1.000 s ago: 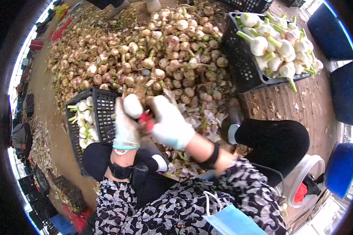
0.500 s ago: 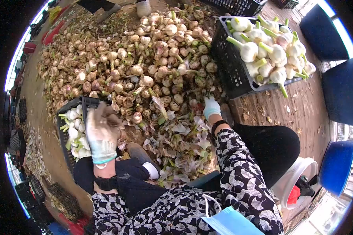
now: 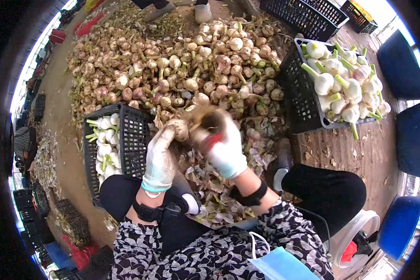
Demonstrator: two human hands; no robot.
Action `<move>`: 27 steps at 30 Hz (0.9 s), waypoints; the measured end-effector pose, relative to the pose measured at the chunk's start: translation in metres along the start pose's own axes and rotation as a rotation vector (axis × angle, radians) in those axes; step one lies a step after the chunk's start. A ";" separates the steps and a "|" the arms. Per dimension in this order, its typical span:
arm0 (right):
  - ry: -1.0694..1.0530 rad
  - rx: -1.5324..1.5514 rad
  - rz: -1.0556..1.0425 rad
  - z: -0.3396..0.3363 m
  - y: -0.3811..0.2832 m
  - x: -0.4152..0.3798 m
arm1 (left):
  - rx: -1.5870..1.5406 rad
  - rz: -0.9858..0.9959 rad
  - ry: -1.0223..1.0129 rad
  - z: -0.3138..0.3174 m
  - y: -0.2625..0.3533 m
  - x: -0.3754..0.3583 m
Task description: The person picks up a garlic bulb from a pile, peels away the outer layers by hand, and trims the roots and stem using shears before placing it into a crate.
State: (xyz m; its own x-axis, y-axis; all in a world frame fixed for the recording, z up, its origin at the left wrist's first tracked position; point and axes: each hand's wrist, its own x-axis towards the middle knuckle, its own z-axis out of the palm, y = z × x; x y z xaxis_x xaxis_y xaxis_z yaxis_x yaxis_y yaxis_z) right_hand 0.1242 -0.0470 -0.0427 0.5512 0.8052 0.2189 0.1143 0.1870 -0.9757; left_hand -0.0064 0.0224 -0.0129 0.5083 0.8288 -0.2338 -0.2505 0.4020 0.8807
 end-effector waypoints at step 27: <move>-0.189 0.551 0.250 -0.026 -0.014 -0.001 | 0.722 0.614 -0.194 0.013 -0.001 -0.013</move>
State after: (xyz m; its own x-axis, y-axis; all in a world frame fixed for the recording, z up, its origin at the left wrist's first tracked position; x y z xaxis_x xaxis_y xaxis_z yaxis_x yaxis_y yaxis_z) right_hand 0.1437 -0.0652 -0.0297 0.3451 0.9380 0.0321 -0.4690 0.2020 -0.8598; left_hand -0.0020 0.0061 -0.0050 0.6009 0.7101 0.3670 0.0162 -0.4699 0.8826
